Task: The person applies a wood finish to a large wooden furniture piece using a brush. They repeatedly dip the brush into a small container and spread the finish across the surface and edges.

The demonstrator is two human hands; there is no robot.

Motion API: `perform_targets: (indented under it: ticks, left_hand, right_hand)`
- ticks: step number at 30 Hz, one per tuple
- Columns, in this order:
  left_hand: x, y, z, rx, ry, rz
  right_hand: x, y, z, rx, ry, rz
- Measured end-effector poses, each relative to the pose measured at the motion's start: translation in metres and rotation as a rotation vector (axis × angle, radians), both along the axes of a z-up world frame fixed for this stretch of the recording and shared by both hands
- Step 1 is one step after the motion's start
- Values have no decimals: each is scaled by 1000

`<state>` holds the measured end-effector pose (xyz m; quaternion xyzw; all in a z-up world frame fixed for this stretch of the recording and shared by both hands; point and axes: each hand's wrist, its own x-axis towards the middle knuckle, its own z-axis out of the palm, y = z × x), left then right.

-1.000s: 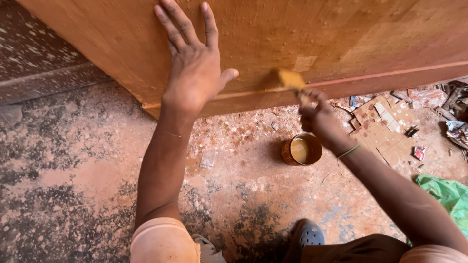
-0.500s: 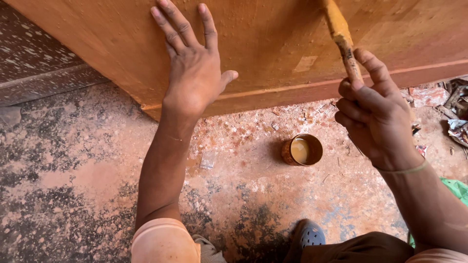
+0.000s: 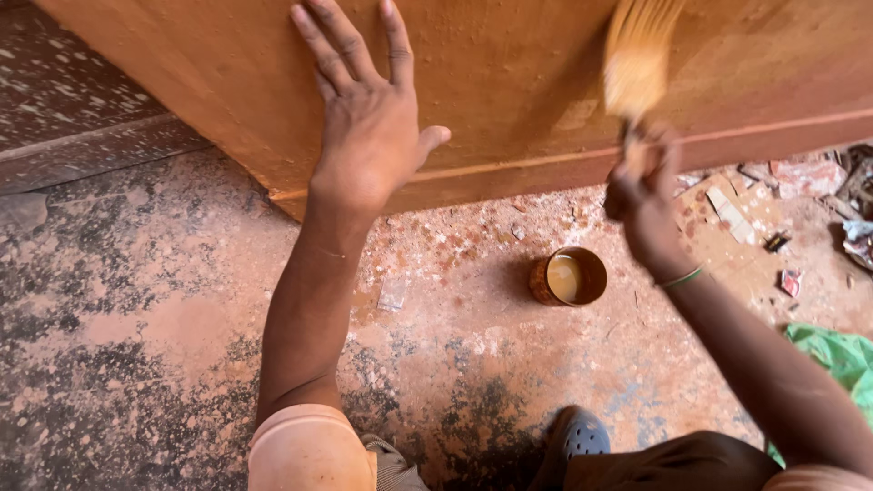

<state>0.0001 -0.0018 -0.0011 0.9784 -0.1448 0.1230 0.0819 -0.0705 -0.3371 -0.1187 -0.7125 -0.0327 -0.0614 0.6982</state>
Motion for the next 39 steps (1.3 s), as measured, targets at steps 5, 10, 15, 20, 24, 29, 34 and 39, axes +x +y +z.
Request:
perform_targets:
  ticks: [5, 10, 15, 20, 24, 29, 34, 39]
  left_hand:
    - [3, -1, -3, -2, 26, 0]
    - [3, 0, -2, -9, 17, 12]
    - [2, 0, -5, 3, 8, 9]
    - [4, -2, -7, 19, -26, 24]
    - [4, -3, -4, 1, 7, 27]
    - [-6, -3, 17, 3, 53, 19]
    - [-23, 15, 46, -66, 271, -62]
    - [-38, 51, 64, -123, 196, -48]
  right_hand:
    - [-14, -13, -94, 59, 446, -31]
    - [-9, -24, -96, 102, 733, -93]
    - [-1, -17, -13, -78, 530, -15]
    - [-31, 6, 77, 181, 255, 115]
    - [-54, 21, 119, -33, -53, 133]
    - [-33, 42, 115, -121, -337, 118]
    - [-3, 94, 31, 146, 156, 151]
    - [-20, 112, -33, 81, 692, 123]
